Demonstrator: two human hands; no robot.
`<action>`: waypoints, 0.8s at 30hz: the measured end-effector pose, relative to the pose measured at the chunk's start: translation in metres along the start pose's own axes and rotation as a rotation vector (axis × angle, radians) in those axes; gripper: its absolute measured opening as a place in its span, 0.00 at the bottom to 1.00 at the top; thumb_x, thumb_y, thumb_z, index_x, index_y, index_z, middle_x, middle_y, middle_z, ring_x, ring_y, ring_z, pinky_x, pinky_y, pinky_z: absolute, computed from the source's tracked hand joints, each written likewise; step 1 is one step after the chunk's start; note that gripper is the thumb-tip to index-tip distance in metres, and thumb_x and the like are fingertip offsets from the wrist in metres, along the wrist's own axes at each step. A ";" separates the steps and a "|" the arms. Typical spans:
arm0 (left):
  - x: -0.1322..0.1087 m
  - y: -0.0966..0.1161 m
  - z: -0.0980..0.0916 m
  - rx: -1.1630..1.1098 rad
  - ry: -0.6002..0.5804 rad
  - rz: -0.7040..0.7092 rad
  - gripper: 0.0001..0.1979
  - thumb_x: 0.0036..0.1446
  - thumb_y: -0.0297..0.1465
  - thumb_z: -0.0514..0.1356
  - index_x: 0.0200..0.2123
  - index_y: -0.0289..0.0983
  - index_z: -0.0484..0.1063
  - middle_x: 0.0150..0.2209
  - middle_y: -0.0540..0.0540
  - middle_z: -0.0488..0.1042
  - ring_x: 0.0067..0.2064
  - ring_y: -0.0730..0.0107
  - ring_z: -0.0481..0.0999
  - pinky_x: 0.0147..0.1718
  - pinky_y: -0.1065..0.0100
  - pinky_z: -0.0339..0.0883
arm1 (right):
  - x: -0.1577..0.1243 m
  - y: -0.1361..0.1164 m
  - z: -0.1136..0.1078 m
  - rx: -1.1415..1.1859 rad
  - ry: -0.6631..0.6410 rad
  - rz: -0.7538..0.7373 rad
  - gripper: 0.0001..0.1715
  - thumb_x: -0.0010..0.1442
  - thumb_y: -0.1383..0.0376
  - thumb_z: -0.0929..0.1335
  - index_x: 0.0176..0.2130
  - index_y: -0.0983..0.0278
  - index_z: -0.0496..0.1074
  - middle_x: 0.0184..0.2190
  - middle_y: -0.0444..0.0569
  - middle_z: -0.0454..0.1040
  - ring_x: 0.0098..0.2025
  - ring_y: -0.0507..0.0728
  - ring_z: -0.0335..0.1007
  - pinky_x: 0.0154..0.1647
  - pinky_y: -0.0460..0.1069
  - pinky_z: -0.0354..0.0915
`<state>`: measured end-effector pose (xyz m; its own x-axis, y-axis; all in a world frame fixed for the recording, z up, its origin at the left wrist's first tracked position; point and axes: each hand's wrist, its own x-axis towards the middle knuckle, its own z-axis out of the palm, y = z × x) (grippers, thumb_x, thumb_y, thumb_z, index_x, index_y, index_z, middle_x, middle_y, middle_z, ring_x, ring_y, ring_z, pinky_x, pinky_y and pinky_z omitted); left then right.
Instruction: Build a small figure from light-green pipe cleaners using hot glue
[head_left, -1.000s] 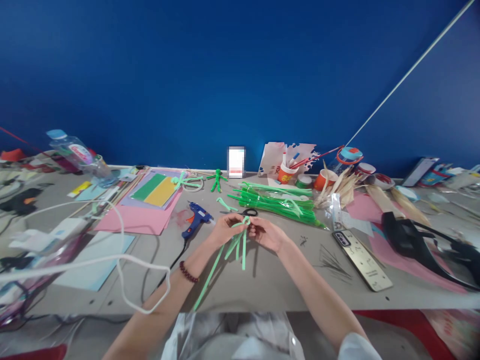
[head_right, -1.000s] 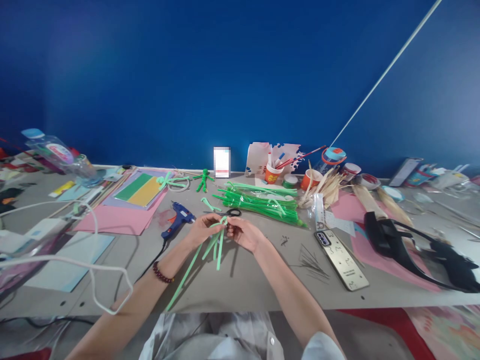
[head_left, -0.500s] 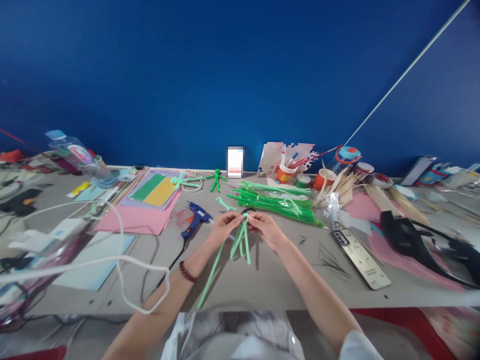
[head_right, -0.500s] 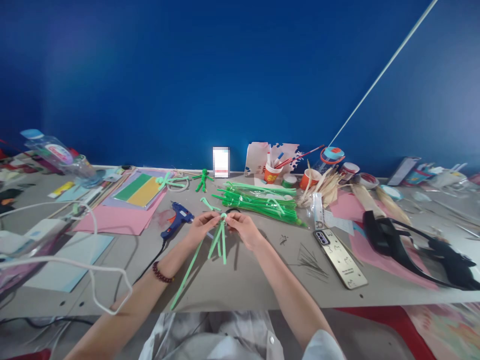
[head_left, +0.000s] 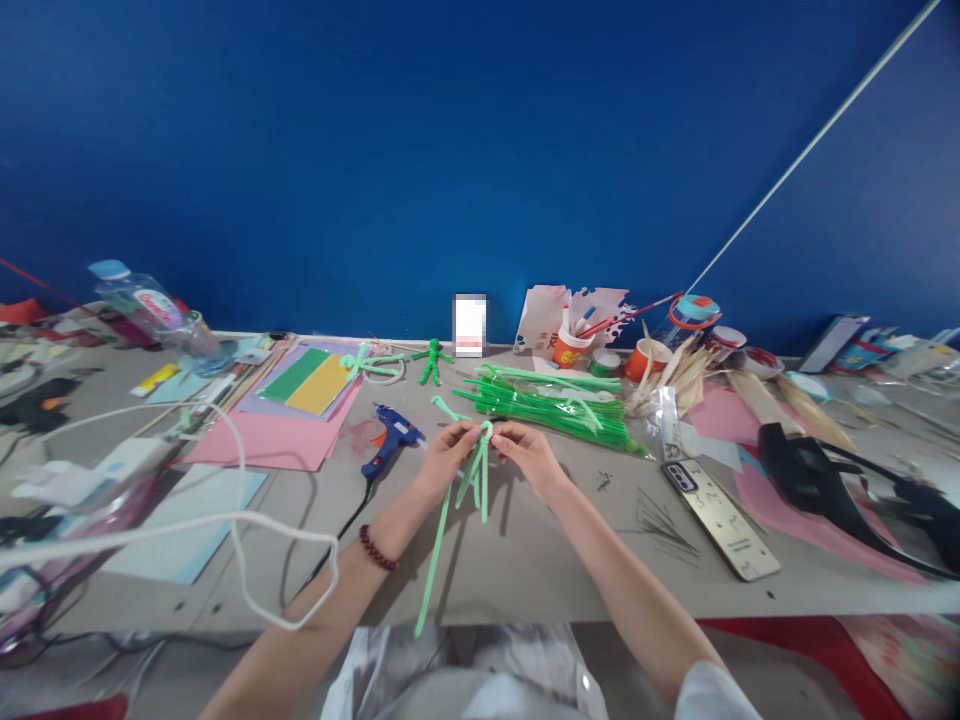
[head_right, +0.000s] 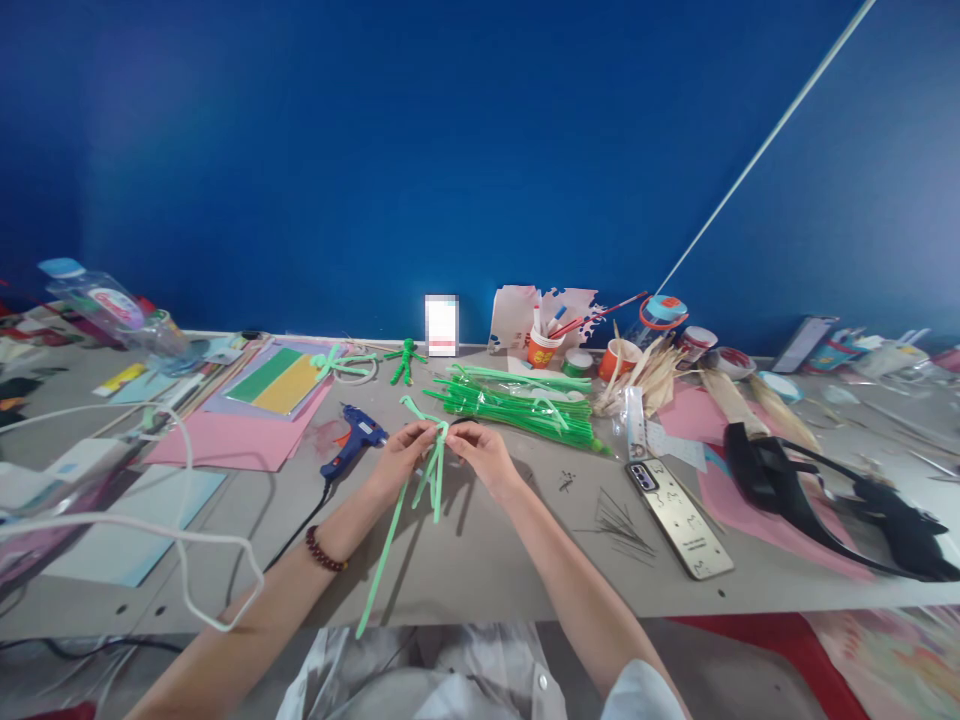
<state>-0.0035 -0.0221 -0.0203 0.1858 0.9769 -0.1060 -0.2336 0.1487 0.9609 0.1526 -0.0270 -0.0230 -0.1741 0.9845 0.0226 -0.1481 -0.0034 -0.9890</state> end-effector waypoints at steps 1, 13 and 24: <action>0.000 -0.001 0.000 -0.012 0.003 -0.004 0.14 0.45 0.40 0.66 0.30 0.37 0.72 0.19 0.55 0.63 0.19 0.81 0.57 0.18 0.75 0.49 | 0.000 0.000 0.001 0.006 0.008 0.002 0.15 0.47 0.55 0.72 0.31 0.63 0.75 0.27 0.44 0.71 0.27 0.50 0.60 0.26 0.45 0.57; -0.003 0.002 0.002 -0.111 -0.025 0.008 0.13 0.42 0.38 0.68 0.26 0.35 0.72 0.20 0.53 0.70 0.21 0.79 0.64 0.21 0.74 0.57 | -0.002 -0.007 0.005 -0.101 -0.013 -0.140 0.11 0.49 0.57 0.72 0.26 0.62 0.74 0.27 0.46 0.70 0.32 0.54 0.67 0.35 0.49 0.61; -0.001 0.000 0.001 -0.062 -0.098 0.128 0.10 0.44 0.34 0.67 0.30 0.36 0.74 0.31 0.48 0.74 0.33 0.71 0.71 0.34 0.69 0.67 | -0.005 -0.003 0.006 0.186 0.062 0.069 0.14 0.47 0.56 0.73 0.27 0.63 0.72 0.21 0.42 0.68 0.23 0.49 0.60 0.26 0.46 0.57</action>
<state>-0.0022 -0.0238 -0.0202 0.2421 0.9692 0.0447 -0.3191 0.0361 0.9470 0.1485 -0.0325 -0.0189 -0.1302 0.9897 -0.0593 -0.3158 -0.0981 -0.9437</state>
